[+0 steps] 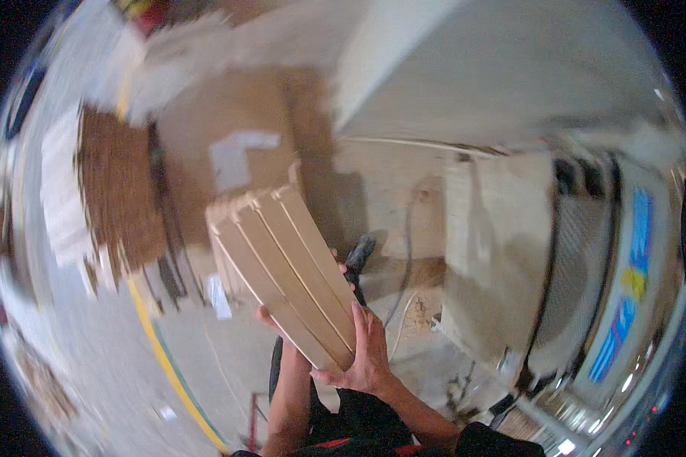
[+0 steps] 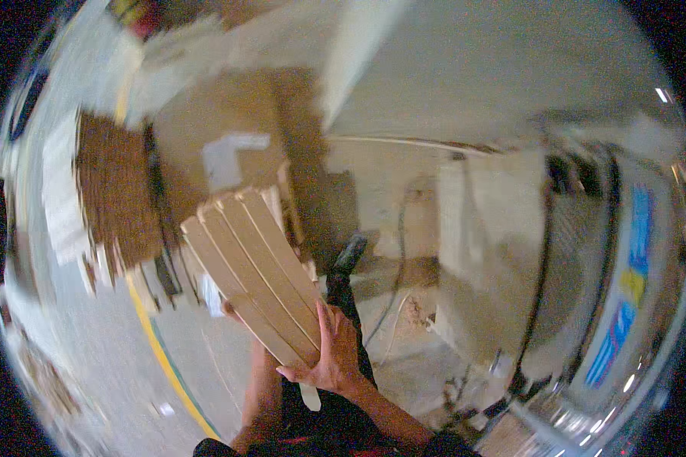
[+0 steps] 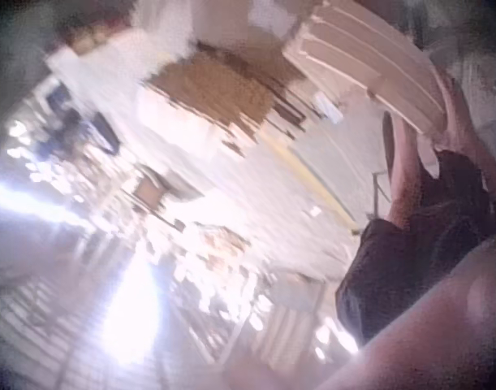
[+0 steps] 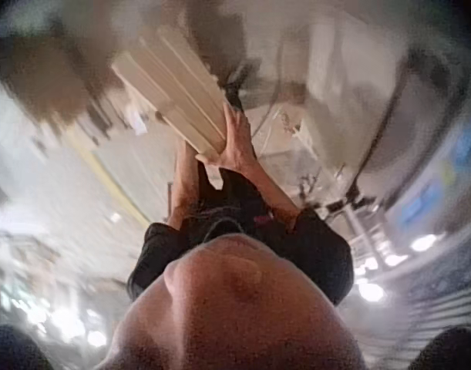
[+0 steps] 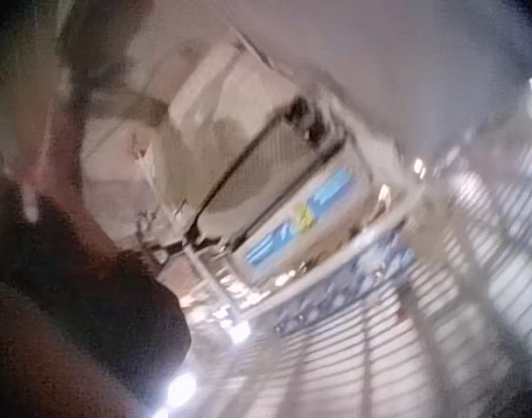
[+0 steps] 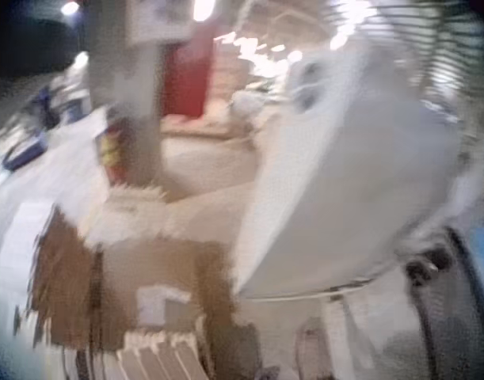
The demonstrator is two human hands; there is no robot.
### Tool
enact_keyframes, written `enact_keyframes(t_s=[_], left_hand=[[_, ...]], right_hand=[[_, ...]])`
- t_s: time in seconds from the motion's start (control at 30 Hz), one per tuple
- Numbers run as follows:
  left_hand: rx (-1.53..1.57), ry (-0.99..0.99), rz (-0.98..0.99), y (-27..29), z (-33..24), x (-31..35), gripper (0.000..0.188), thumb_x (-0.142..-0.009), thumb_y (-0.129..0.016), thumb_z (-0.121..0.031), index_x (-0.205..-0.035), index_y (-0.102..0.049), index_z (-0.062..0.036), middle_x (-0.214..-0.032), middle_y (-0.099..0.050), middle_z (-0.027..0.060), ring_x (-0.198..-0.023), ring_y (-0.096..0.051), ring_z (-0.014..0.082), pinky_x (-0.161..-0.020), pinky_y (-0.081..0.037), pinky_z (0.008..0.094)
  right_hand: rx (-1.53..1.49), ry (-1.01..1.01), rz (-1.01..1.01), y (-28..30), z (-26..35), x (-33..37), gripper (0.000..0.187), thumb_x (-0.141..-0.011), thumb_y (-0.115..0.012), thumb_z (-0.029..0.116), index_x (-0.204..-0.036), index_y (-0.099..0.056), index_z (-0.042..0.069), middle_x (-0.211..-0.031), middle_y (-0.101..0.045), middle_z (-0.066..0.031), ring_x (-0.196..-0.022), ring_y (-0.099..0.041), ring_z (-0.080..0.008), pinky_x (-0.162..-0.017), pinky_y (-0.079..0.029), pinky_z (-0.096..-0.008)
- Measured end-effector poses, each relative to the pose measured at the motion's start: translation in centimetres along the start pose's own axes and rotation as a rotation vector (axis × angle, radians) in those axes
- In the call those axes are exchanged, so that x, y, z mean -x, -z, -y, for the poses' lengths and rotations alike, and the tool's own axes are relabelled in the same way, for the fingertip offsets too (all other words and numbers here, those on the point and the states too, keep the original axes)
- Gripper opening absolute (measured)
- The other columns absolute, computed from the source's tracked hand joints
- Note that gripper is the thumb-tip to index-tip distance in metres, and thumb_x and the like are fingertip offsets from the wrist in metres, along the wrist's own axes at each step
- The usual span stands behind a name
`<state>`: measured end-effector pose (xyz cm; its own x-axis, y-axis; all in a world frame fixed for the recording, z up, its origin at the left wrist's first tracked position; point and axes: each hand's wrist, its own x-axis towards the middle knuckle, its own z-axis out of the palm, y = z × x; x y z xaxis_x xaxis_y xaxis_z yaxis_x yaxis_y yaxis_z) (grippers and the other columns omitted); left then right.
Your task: The person repeatedly picks up stacks of light-colored wooden planks and feeds them into a woodworking machine. The person then collects the processed planks and restacks them on the floor.
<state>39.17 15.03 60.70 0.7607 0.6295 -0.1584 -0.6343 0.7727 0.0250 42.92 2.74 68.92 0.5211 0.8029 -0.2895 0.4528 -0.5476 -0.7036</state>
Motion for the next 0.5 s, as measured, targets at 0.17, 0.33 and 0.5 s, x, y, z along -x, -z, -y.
enact_keyframes(t_s=[0.17, 0.33, 0.5], left_hand=[[-0.115, 0.435, 0.075, -9.2, 11.1, 2.5, 0.097, -0.075, -0.049, -0.066, -0.145, -0.026, -0.0032, -0.137, -0.039, 0.0259, -0.116, -0.049, 0.0414, -0.094, -0.046, 0.0529], [-0.242, 0.903, 0.092, -18.6, 25.7, 3.2, 0.080, -0.082, -0.047, -0.056, -0.135, -0.040, 0.0037, -0.124, -0.055, 0.0213, -0.109, -0.056, 0.0320, -0.092, -0.047, 0.0432], [-0.006, 1.486, 0.062, -16.2, 40.4, 11.5, 0.079, -0.085, -0.049, -0.057, -0.136, -0.038, 0.0014, -0.128, -0.053, 0.0192, -0.110, -0.055, 0.0321, -0.096, -0.045, 0.0439]], right_hand=[[0.051, -0.259, -0.425, 7.3, 0.9, 10.6, 0.123, -0.058, -0.078, 0.057, -0.145, -0.016, -0.003, -0.133, -0.034, -0.0315, -0.121, -0.037, -0.0460, -0.104, -0.028, -0.0536], [-0.087, -0.411, -0.930, 14.7, -4.3, 17.1, 0.118, -0.057, -0.082, 0.048, -0.145, -0.021, -0.003, -0.130, -0.039, -0.0303, -0.118, -0.042, -0.0418, -0.102, -0.033, -0.0487], [-0.187, -0.790, -1.336, 21.6, -11.3, 24.9, 0.117, -0.058, -0.082, 0.045, -0.147, -0.021, 0.001, -0.129, -0.042, -0.0295, -0.114, -0.047, -0.0426, -0.098, -0.039, -0.0483]])
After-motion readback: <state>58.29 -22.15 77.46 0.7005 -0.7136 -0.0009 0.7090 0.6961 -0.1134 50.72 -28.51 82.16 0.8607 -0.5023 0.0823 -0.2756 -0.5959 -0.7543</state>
